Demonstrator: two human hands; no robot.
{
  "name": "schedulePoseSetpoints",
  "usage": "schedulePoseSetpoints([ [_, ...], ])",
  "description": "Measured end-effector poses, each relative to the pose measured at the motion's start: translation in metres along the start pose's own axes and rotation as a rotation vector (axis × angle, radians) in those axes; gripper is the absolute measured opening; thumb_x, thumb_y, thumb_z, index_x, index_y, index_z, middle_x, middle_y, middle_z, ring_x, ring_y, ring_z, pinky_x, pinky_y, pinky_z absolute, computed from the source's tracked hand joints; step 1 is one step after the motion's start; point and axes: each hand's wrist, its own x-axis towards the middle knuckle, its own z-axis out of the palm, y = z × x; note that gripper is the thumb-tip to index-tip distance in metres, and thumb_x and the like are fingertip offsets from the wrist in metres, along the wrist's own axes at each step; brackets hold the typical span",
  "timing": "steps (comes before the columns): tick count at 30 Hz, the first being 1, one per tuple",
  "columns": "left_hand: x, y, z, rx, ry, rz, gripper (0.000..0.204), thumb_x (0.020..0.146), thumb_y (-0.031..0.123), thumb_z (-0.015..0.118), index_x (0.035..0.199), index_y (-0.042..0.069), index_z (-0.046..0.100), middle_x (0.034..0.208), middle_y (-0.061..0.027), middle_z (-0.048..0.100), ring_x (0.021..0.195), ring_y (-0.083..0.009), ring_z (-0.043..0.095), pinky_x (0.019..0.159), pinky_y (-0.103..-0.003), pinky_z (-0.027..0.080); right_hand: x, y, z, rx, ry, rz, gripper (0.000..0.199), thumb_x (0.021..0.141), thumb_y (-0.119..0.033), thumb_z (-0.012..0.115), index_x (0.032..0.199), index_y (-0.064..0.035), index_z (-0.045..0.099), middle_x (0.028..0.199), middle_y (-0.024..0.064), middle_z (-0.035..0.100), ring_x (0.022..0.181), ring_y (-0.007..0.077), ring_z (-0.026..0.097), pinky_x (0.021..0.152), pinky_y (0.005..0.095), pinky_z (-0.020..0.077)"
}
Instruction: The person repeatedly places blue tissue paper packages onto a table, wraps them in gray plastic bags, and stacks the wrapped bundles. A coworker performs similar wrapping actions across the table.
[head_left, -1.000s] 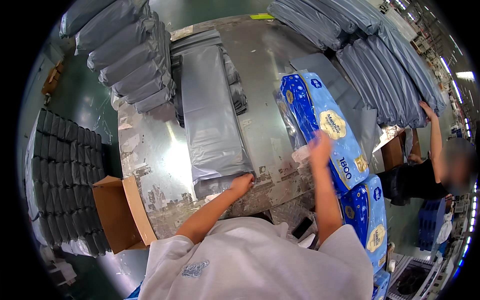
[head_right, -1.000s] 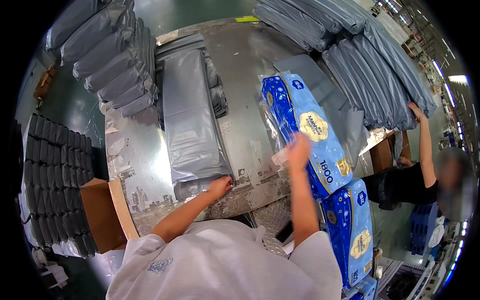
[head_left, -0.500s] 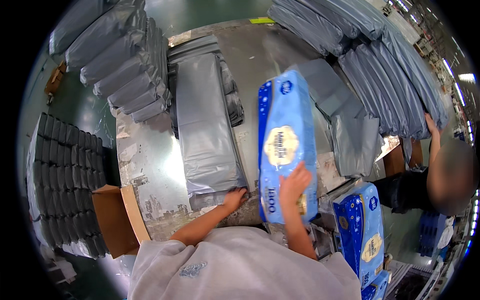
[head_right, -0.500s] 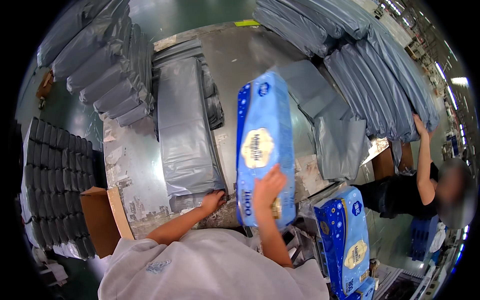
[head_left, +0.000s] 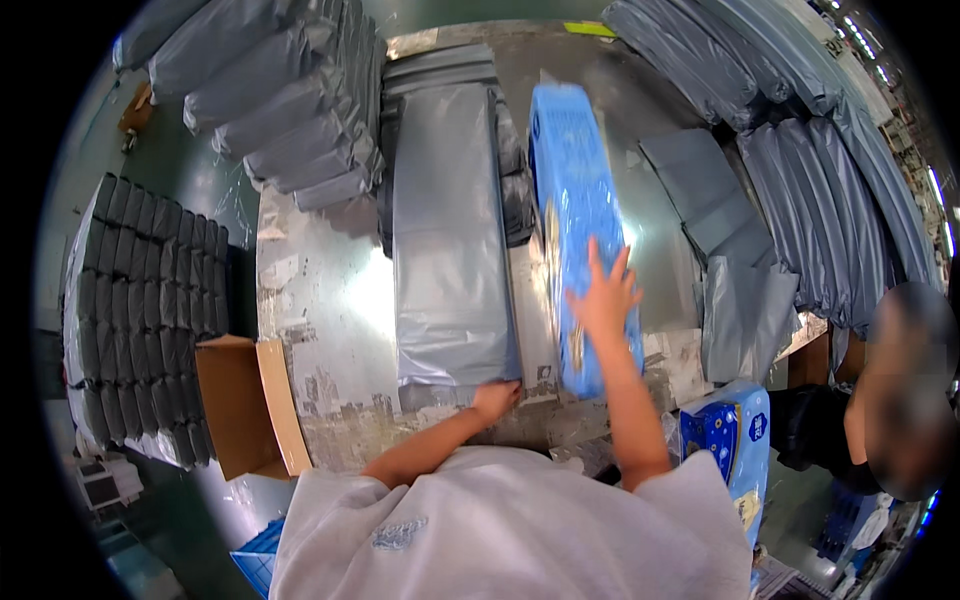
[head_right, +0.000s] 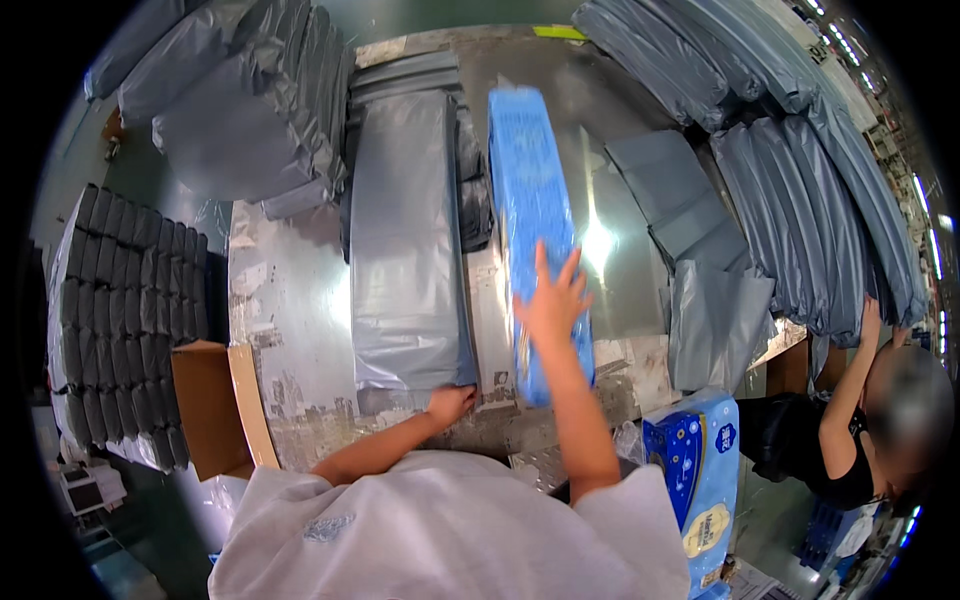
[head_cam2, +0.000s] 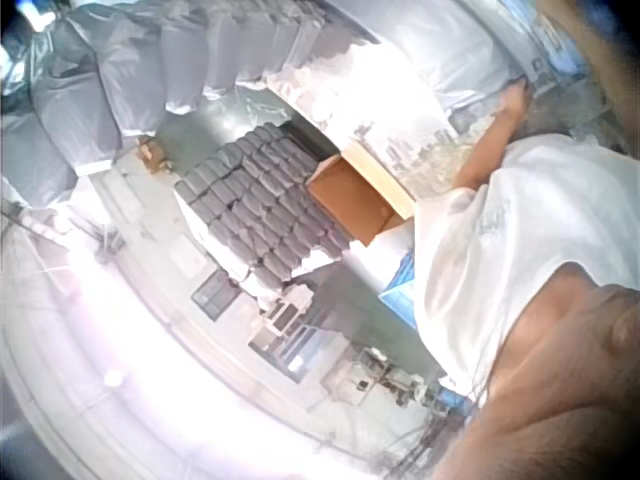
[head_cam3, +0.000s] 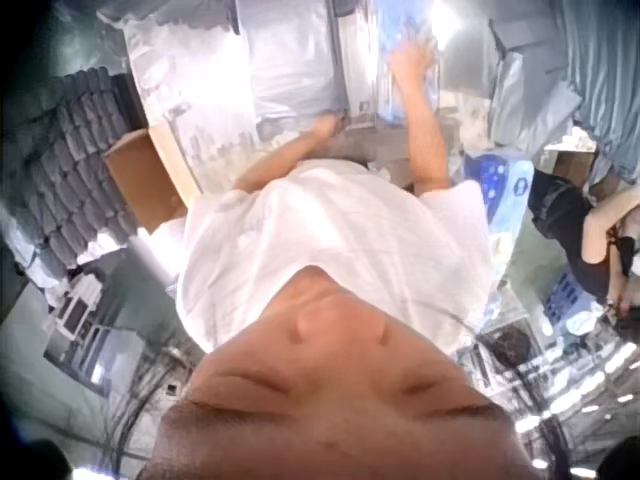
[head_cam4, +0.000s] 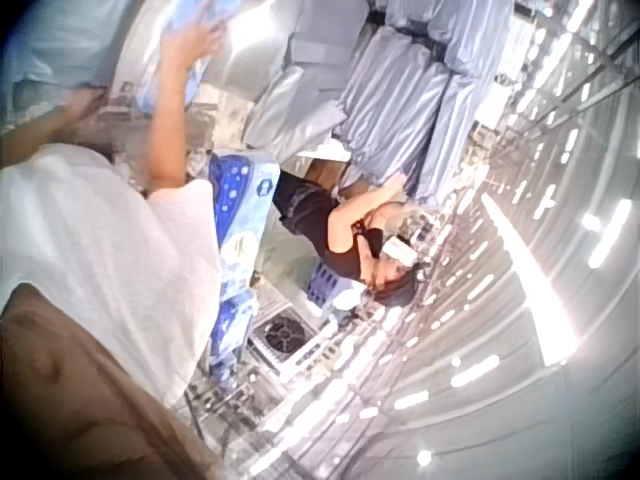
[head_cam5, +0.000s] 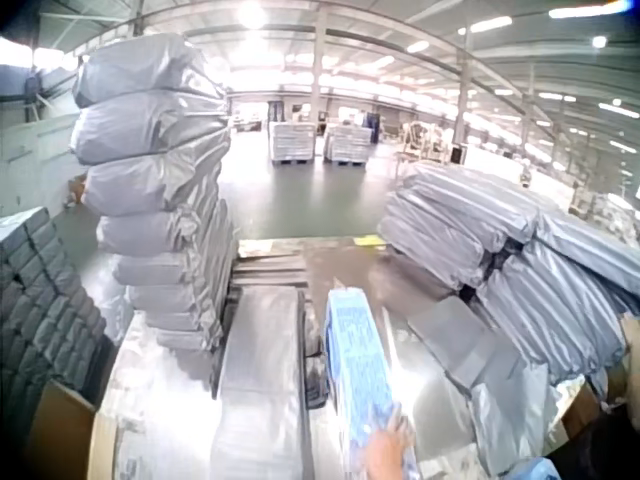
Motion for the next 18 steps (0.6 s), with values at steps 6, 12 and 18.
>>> schedulePoseSetpoints([
  [6,0.001,0.005,-0.004,0.029,0.032,0.017,0.014,0.076,0.023,0.054,0.079,0.010,0.053,0.069,-0.0109,0.058,0.065,-0.0304,0.057,0.055,-0.043,0.045,0.090,-0.002,0.000,-0.012,0.343,-0.271,0.065,0.068,-0.033,0.066,0.125,-0.0160,0.039,0.130,0.0210,0.031,0.115,0.0401,0.034,0.088,0.0550,0.0300],
  [12,-0.002,-0.006,0.023,0.035,0.099,-0.022,0.015,0.072,0.023,0.058,0.078,0.010,0.054,0.072,-0.0093,0.058,0.069,-0.0290,0.058,0.060,-0.041,0.045,-0.086,-0.020,0.039,0.274,-0.420,-0.102,0.038,0.076,-0.044,0.055,0.071,-0.0065,0.056,0.065,0.0121,0.058,0.063,0.0318,0.057,0.058,0.0405,0.0436],
  [18,-0.005,-0.003,0.018,0.027,0.185,0.002,0.021,0.070,0.024,0.062,0.086,0.012,0.054,0.081,-0.0067,0.058,0.080,-0.0251,0.058,0.069,-0.038,0.044,-0.174,0.012,0.134,0.236,-0.488,-0.017,0.029,0.074,-0.032,0.055,0.067,-0.0040,0.059,0.069,0.0152,0.061,0.068,0.0308,0.060,0.058,0.0397,0.0453],
])
